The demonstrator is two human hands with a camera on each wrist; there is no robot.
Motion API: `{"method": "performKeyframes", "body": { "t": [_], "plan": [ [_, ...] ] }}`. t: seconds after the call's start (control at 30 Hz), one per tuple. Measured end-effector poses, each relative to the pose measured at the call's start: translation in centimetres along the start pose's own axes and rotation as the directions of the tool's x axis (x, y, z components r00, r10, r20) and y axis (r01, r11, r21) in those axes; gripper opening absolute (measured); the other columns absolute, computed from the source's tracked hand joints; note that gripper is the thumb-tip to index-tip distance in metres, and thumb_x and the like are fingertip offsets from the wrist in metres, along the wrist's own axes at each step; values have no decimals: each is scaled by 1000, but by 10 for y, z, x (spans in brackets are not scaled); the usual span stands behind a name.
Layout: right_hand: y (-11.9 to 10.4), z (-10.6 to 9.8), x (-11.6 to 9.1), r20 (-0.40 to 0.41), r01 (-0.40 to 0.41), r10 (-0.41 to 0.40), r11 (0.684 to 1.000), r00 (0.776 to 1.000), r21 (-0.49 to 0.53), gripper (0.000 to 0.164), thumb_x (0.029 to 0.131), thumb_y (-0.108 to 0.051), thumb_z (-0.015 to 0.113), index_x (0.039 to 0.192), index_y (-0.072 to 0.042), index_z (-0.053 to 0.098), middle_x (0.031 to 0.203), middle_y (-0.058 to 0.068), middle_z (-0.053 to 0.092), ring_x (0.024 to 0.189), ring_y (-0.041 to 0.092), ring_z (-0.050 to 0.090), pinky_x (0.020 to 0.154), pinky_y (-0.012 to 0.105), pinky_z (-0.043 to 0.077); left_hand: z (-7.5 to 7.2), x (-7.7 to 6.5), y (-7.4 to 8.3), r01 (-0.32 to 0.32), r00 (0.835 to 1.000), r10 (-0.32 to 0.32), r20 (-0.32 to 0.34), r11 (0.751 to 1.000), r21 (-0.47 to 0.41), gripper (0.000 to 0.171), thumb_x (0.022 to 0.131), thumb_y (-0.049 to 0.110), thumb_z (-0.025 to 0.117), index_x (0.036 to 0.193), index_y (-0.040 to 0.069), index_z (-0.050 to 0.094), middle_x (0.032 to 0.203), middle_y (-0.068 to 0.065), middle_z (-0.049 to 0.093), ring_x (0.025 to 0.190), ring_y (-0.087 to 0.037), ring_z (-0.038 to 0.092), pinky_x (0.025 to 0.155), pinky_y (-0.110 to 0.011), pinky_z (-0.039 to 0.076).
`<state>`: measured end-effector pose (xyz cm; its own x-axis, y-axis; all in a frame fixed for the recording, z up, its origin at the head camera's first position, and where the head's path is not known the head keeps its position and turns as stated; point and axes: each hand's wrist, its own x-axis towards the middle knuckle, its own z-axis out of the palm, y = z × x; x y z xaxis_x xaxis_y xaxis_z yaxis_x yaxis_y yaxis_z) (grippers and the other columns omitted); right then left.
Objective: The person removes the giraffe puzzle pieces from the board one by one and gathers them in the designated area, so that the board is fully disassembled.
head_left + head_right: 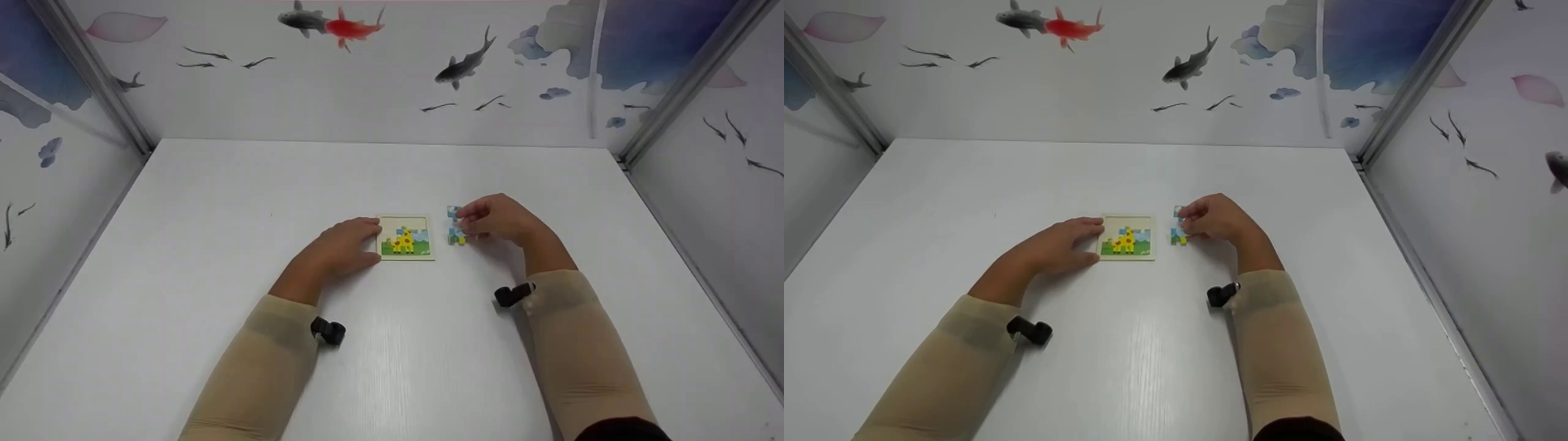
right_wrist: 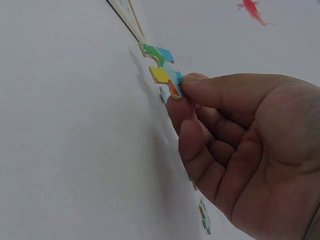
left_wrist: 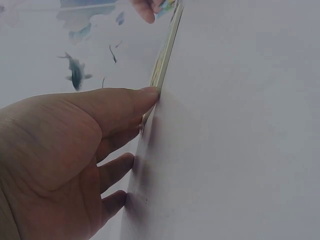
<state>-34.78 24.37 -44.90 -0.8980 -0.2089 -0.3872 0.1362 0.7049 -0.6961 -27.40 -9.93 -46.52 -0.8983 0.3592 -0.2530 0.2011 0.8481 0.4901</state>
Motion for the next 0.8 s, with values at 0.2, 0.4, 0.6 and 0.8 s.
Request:
{"method": "performKeyframes", "body": {
  "t": [0.2, 0.4, 0.6, 0.8],
  "plan": [
    [1, 2, -1, -27, -21, 20, 999, 999, -49, 23, 99, -23, 79, 122, -23, 79, 116, 2, 76, 97, 21, 65, 80, 29, 56, 1, 0, -1, 9, 1000, -9, -3, 1000, 9, 69, 105, 37, 65, 167, 25, 40, 177, 8, 31, 168, -24, 24, 137, -51, 22],
    [2, 3, -1, -45, -15, 13, 998, 999, -54, 23, 99, -22, 78, 122, -21, 80, 113, 4, 76, 95, 20, 63, 76, 28, 55, 2, 0, -1, 16, 1000, -16, -3, 1000, -3, 69, 104, 37, 66, 167, 26, 40, 177, 9, 32, 168, -24, 23, 137, -51, 21],
    [2, 2, -2, -51, -25, 22, 998, 998, -63, 24, 98, -22, 78, 123, -22, 79, 114, 4, 75, 96, 21, 63, 77, 28, 55, 2, 0, 0, 25, 1000, -25, 1, 1000, -9, 69, 104, 38, 66, 167, 27, 40, 177, 9, 32, 168, -24, 24, 137, -51, 21],
    [-5, 5, -2, -51, -15, 12, 998, 999, -65, 29, 98, -22, 77, 127, -24, 77, 114, 3, 73, 93, 20, 62, 75, 28, 54, 0, -1, 0, 20, 1000, -20, 6, 1000, -10, 69, 104, 38, 66, 167, 25, 40, 178, 9, 31, 168, -24, 22, 137, -52, 20]
  ]
}}
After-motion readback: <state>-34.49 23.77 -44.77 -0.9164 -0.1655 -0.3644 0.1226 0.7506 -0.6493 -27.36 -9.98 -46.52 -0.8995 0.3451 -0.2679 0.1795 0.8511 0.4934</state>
